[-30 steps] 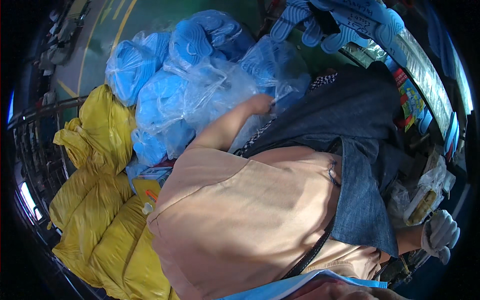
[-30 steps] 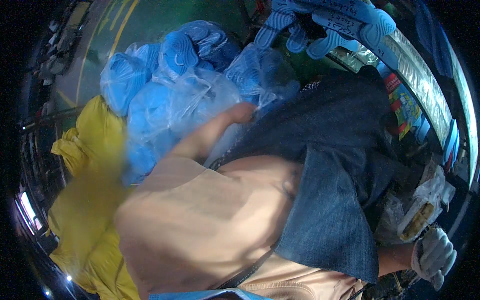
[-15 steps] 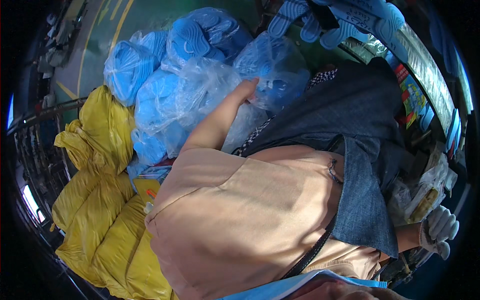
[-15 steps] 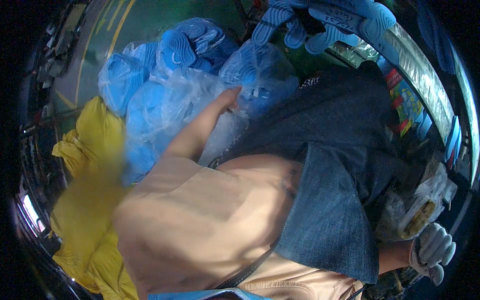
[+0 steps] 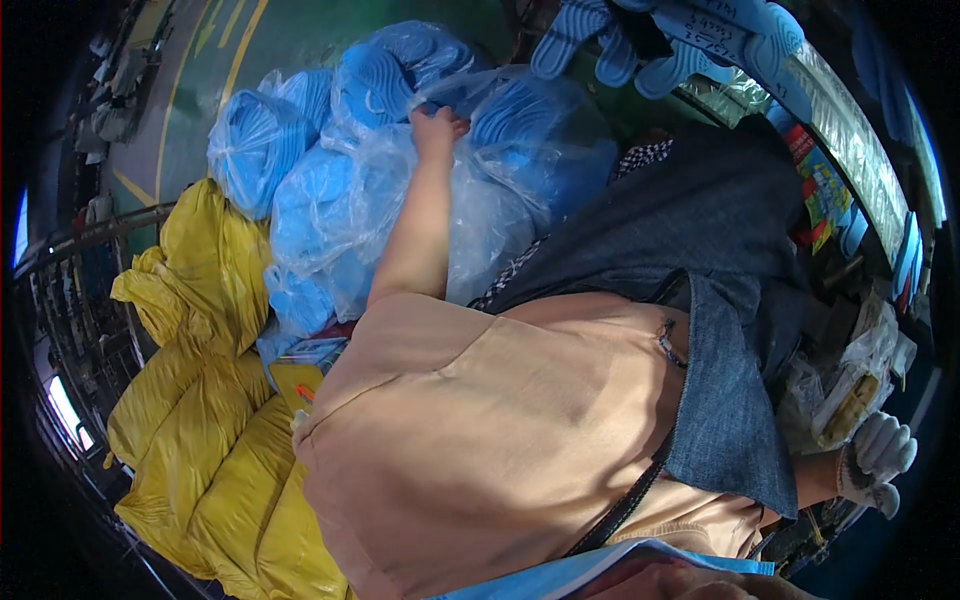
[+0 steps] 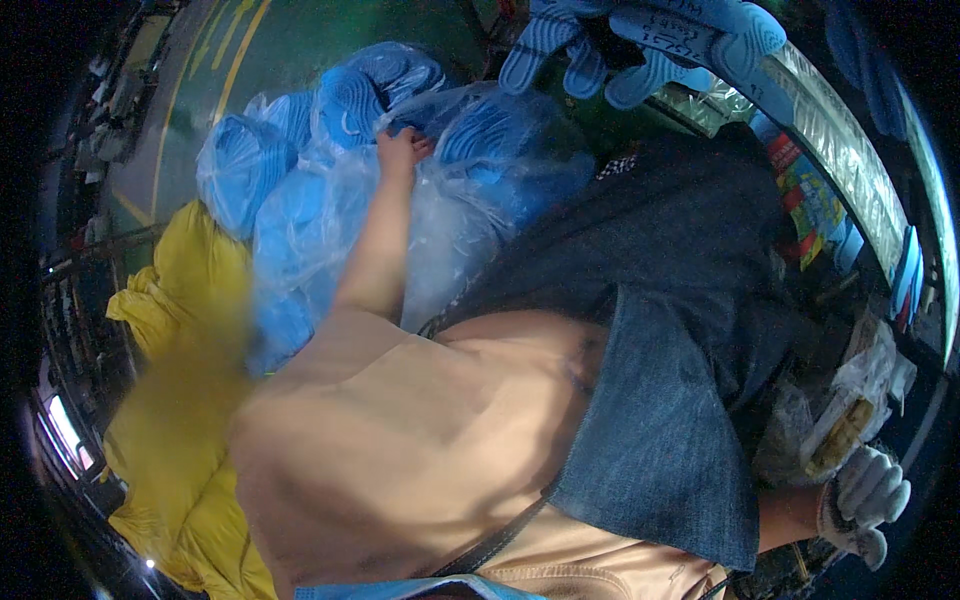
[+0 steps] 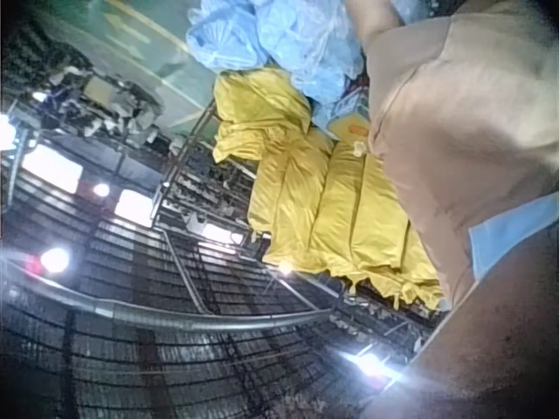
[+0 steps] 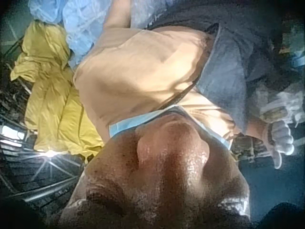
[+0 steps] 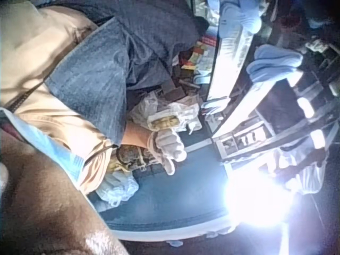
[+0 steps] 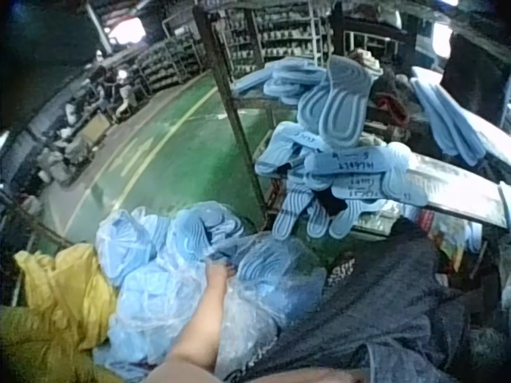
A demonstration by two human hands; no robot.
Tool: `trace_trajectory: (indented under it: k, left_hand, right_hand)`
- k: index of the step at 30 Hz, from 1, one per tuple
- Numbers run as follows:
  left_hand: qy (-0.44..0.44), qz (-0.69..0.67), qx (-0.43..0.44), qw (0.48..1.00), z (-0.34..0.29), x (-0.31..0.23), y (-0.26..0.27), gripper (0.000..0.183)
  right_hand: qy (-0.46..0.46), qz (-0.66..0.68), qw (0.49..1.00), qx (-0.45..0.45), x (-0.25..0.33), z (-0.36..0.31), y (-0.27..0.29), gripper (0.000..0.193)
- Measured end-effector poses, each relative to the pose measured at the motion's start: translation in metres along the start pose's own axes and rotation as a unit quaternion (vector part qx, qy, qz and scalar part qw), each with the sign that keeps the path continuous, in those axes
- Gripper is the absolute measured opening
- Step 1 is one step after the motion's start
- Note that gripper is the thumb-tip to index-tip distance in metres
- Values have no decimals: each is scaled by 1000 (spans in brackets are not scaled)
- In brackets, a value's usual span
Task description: The person picks up blue insoles from a plastic bag and places them onto a metal rack. They handle the insoles one by one, briefly inspecting them before stacking them on the rack.
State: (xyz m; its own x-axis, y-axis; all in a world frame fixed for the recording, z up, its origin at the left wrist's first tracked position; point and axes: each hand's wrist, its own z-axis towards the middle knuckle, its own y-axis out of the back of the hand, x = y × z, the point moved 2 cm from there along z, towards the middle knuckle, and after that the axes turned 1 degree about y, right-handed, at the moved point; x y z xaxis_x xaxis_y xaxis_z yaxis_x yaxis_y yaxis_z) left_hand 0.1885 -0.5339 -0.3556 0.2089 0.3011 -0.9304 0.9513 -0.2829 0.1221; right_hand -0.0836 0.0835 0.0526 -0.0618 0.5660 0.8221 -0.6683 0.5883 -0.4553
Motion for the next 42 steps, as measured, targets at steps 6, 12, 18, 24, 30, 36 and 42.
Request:
trace_trajectory:
  k: [6, 12, 18, 24, 30, 36, 42]
  left_hand:
    - [-137, 306, 167, 927, -15, 23, -48, 37]
    - [-92, 572, 117, 807, -6, 15, -82, 70]
    - [-3, 679, 163, 715, 14, 18, -97, 110]
    - [46, 659, 184, 728, 26, 19, -92, 124]
    - [30, 634, 272, 724, 35, 31, -92, 132]
    - [33, 634, 171, 753, 17, 24, -96, 127]
    - [121, 586, 245, 763, -16, -18, -101, 126]
  right_hand:
    - [18, -43, 998, -53, -12, -4, 0, 55]
    - [18, -66, 997, -42, -17, 4, -5, 55]
    - [1, -72, 996, -42, -17, 1, -3, 56]
    - [-11, -114, 992, -43, -18, -2, 3, 58]
    - [-11, -109, 992, -68, -24, 0, 3, 58]
    - [-39, -118, 991, -53, -24, 3, 0, 56]
    - [-46, -129, 989, -50, -21, -3, 4, 57]
